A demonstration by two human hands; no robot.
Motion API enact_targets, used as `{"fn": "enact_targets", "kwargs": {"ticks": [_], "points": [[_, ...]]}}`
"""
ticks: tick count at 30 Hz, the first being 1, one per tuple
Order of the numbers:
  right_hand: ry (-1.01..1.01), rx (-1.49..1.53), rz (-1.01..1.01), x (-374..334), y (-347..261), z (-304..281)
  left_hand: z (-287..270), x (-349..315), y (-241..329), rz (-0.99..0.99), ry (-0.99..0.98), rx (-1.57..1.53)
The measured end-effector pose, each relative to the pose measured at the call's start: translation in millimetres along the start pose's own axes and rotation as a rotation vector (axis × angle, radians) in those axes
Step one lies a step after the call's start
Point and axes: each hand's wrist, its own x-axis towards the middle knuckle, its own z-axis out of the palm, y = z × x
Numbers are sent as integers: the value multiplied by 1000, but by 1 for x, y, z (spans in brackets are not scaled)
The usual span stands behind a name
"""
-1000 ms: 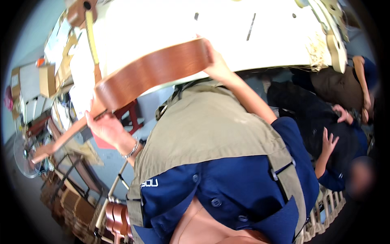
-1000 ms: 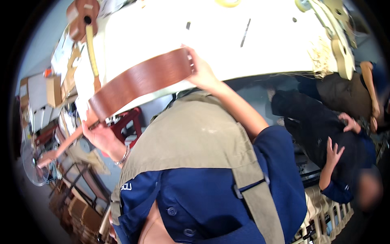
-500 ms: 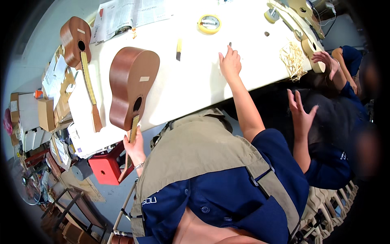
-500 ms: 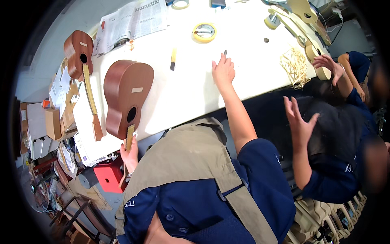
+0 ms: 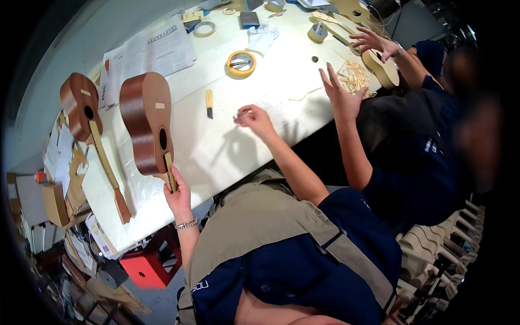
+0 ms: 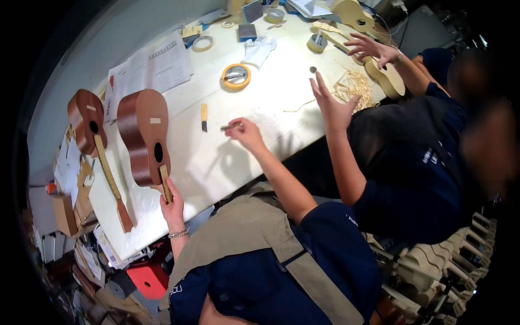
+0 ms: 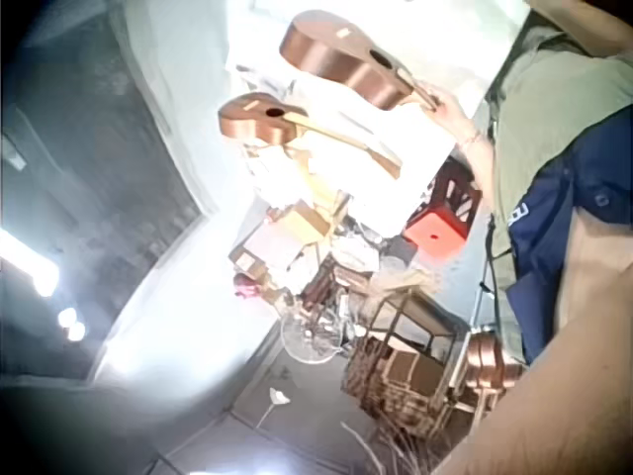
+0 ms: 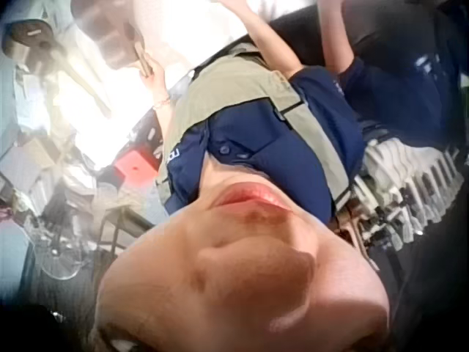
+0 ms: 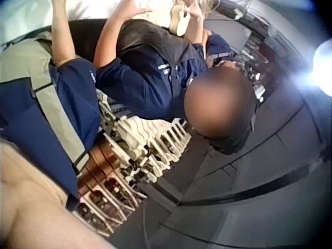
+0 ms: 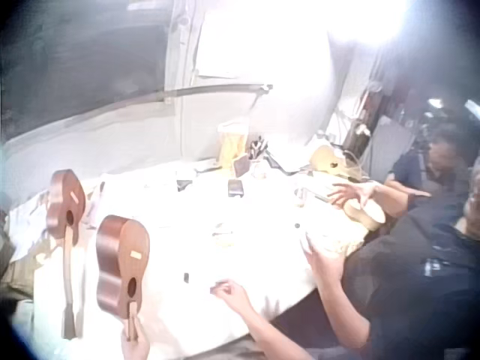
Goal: The person applies a finish to the body of a ukulele using a brush. They rotate the instrument to coat different sides and edges, then set it down on the workbench.
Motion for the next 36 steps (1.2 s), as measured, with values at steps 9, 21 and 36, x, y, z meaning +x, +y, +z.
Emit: {"fn": "enact_targets", "kwargs": {"ticks": [9,21,36], "points": [[7,-124,23,-55,-30,40,30,40,-47,-108,-90,-16],[114,-207,-102,-110,-31,72,34,14,-18,518,-290,2483],[151,-104,-171,-131,-59,27,-74,61,-137,441,-90,1986]]}}
